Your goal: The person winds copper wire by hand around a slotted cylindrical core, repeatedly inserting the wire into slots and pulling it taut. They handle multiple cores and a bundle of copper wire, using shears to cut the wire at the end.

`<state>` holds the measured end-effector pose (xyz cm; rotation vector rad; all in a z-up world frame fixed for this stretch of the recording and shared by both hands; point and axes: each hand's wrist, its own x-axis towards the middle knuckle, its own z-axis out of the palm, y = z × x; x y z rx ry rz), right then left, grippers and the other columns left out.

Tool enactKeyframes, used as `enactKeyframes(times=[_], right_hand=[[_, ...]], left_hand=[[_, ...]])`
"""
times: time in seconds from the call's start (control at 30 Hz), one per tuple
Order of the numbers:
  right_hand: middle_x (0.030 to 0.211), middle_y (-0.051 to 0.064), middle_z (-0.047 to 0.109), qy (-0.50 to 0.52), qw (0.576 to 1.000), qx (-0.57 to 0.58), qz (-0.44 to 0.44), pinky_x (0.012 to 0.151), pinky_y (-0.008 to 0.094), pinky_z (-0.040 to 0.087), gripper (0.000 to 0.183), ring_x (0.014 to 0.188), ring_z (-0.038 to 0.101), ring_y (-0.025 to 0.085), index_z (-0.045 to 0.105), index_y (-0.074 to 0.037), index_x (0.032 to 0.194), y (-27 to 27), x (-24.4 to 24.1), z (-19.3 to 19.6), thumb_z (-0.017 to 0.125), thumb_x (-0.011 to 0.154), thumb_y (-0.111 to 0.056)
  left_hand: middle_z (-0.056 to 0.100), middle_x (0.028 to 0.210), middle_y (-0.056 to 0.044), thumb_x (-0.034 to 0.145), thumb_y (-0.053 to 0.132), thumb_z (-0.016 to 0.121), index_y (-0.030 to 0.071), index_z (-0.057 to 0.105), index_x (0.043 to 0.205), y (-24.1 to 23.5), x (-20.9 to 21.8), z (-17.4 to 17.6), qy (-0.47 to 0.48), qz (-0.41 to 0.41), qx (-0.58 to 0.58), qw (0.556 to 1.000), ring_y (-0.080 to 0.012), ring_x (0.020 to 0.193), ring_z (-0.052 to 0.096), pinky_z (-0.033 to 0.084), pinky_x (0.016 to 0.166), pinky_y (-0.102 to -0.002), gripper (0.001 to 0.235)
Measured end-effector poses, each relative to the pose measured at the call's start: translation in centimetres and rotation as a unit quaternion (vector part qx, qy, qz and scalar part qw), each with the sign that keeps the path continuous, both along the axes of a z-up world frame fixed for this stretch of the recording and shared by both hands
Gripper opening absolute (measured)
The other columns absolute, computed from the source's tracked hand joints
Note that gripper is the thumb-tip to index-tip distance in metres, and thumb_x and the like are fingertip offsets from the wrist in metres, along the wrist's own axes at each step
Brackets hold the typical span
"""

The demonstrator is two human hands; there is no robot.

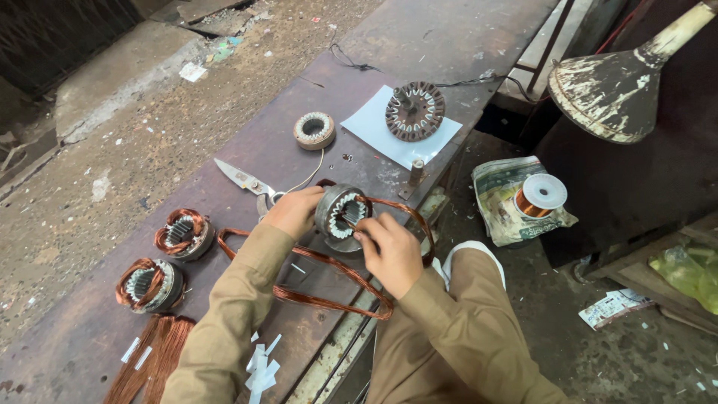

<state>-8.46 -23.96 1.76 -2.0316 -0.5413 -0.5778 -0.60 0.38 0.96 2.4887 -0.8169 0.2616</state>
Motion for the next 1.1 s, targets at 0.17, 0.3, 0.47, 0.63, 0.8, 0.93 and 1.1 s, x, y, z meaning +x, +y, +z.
enactKeyframes(times=[0.17, 0.3, 0.47, 0.63, 0.8, 0.93, 1.1], right_hand=[[0.082, 0.010, 0.064, 0.013, 0.999, -0.029, 0.015, 0.060, 0.041, 0.051, 0.012, 0.068, 0.065, 0.033, 0.074, -0.013, 0.102, -1.0, -0.6, 0.0, 0.073, 0.091, -0.015], [0.079, 0.009, 0.064, 0.026, 0.999, -0.032, -0.005, 0.059, 0.042, 0.051, 0.011, 0.066, 0.066, 0.032, 0.075, -0.013, 0.099, -1.3, -0.4, 0.0, 0.074, 0.091, -0.021], [0.087, 0.012, 0.063, -0.052, 0.999, 0.001, -0.008, 0.064, 0.042, 0.052, 0.020, 0.074, 0.066, 0.033, 0.072, -0.007, 0.109, -0.2, -0.7, 0.5, 0.069, 0.091, -0.015], [0.082, 0.011, 0.063, -0.005, 1.000, 0.011, -0.019, 0.058, 0.042, 0.050, 0.016, 0.068, 0.066, 0.033, 0.075, -0.010, 0.105, 0.4, -1.6, 0.5, 0.072, 0.092, -0.018], [0.079, 0.010, 0.065, 0.036, 0.999, 0.026, -0.030, 0.056, 0.040, 0.050, 0.014, 0.062, 0.065, 0.031, 0.077, -0.012, 0.103, 0.0, -1.7, -0.1, 0.071, 0.093, -0.020], [0.080, 0.010, 0.067, 0.062, 0.996, 0.065, -0.010, 0.055, 0.038, 0.050, 0.013, 0.060, 0.065, 0.028, 0.075, -0.010, 0.100, 0.2, -1.0, -0.7, 0.071, 0.094, -0.020], [0.067, 0.012, 0.067, 0.123, 0.990, 0.057, -0.033, 0.050, 0.038, 0.048, 0.017, 0.054, 0.065, 0.028, 0.078, -0.012, 0.097, 0.3, -0.7, -1.3, 0.075, 0.090, -0.028]], left_hand=[[0.070, 0.108, -0.015, 0.074, -0.010, 0.063, 0.005, 0.068, 0.115, -0.3, -0.1, -0.3, 0.030, -0.043, -0.069, 0.996, -0.0379, 0.100, 0.068, 0.055, 0.084, -0.041, 0.044], [0.071, 0.108, -0.015, 0.079, -0.008, 0.065, 0.007, 0.071, 0.117, -0.5, -0.1, -0.4, 0.034, -0.020, -0.047, 0.998, -0.0372, 0.100, 0.069, 0.055, 0.084, -0.040, 0.041], [0.072, 0.108, -0.016, 0.076, -0.006, 0.070, 0.005, 0.072, 0.112, -0.5, 0.3, -0.3, 0.006, -0.015, -0.029, 0.999, -0.0379, 0.098, 0.069, 0.055, 0.083, -0.041, 0.038], [0.073, 0.104, -0.016, 0.072, -0.007, 0.069, 0.003, 0.072, 0.110, -0.2, 0.7, -1.3, 0.063, -0.022, -0.081, 0.995, -0.0352, 0.096, 0.072, 0.056, 0.082, -0.038, 0.040], [0.073, 0.102, -0.016, 0.080, -0.006, 0.069, 0.004, 0.072, 0.110, 0.0, 0.6, -1.7, 0.058, -0.025, -0.092, 0.994, -0.0350, 0.094, 0.072, 0.056, 0.082, -0.038, 0.032], [0.072, 0.101, -0.017, 0.077, -0.005, 0.070, 0.004, 0.071, 0.109, -0.3, 0.7, -1.0, 0.042, -0.020, -0.040, 0.998, -0.0387, 0.096, 0.069, 0.055, 0.082, -0.041, 0.033], [0.072, 0.103, -0.017, 0.072, -0.009, 0.065, 0.003, 0.070, 0.112, -0.4, 0.3, -0.7, 0.051, -0.035, -0.082, 0.995, -0.0387, 0.098, 0.069, 0.055, 0.082, -0.040, 0.041]])
